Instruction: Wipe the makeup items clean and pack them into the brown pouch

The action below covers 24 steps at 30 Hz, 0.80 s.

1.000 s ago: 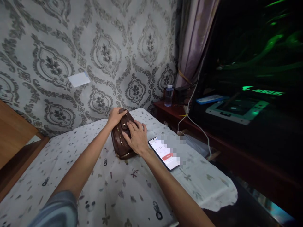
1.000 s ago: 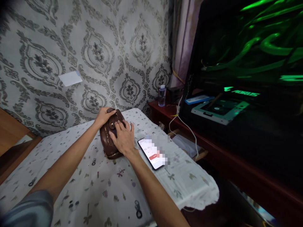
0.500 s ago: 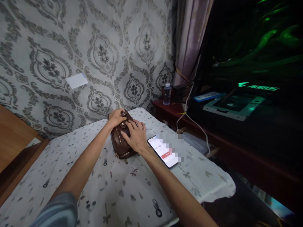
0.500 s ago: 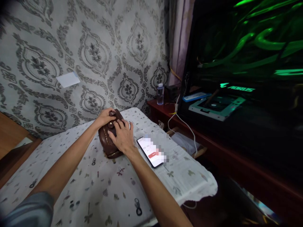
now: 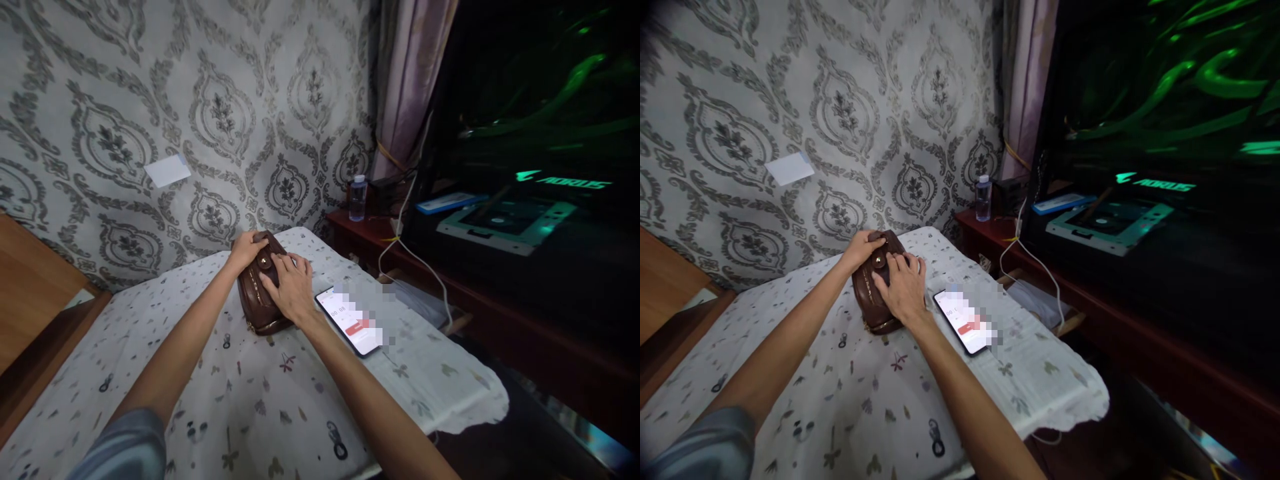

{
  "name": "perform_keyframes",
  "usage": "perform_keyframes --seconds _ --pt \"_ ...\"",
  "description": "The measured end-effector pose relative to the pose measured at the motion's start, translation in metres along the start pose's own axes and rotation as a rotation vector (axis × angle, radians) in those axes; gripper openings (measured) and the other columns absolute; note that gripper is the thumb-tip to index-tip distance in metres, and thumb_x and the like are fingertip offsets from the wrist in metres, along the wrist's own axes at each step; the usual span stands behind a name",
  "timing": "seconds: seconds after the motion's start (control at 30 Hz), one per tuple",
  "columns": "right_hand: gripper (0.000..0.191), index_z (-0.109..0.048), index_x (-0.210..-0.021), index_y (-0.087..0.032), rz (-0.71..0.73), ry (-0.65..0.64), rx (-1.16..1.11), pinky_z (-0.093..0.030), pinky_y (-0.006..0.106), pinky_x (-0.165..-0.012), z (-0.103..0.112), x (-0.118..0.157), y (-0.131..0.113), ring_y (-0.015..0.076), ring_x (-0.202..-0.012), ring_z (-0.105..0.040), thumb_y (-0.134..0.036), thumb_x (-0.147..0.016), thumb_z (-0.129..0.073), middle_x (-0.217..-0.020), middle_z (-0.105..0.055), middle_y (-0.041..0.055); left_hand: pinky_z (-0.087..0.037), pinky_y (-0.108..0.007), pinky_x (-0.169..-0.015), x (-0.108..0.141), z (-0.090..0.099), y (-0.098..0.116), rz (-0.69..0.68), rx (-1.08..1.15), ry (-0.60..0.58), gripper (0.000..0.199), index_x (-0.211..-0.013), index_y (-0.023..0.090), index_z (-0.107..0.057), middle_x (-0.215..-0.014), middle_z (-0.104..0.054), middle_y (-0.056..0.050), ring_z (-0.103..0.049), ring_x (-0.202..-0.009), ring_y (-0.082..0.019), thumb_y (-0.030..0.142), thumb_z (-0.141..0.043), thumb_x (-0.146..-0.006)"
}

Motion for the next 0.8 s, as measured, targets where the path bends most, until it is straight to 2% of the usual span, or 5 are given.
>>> perform_keyframes --seconds 0.33,0.53,0.8 --pt "0.05 -0.059 -0.136 -0.015 -0.017 0.016 -0.027 -0.027 0.052 -0.113 -0.002 0.002 0.0 0.0326 -0.133 -0.043 -0.047 -0.099 -0.049 -0.14 -0.062 0.0117 -0.037 -0.025 -0.056 0.008 0.0 0.005 0.083 0.132 0.028 0.024 -0.064 0.017 -0.064 -0.057 -0.058 0.002 -0.05 -0.056 -0.014 0.039 -0.07 -0.07" --pt "0.049 -0.061 -0.134 -0.017 -0.031 0.011 -0.037 -0.027 0.051 -0.113 -0.001 0.002 0.003 0.0307 -0.135 -0.043 -0.049 -0.098 -0.052 -0.14 -0.063 0.0095 -0.038 -0.025 -0.058 0.014 0.0 0.011 0.111 0.213 0.004 0.025 -0.066 0.016 -0.064 -0.058 -0.06 0.002 -0.05 -0.056 -0.013 0.04 -0.071 -0.069" --pt "0.044 -0.066 -0.128 -0.022 -0.052 0.009 -0.03 -0.028 0.053 -0.112 0.001 0.0 0.005 0.0323 -0.135 -0.043 -0.051 -0.097 -0.053 -0.14 -0.063 0.0081 -0.04 -0.026 -0.059 0.015 -0.003 0.009 0.117 0.233 -0.016 0.03 -0.067 0.016 -0.064 -0.062 -0.063 0.001 -0.053 -0.059 -0.014 0.044 -0.073 -0.068"
Point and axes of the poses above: each hand's wrist, its own x-axis away from the middle knuckle, its own z-axis out of the back of the hand, y = z × x, the point moved 8 cm from there along -x, towards the middle knuckle
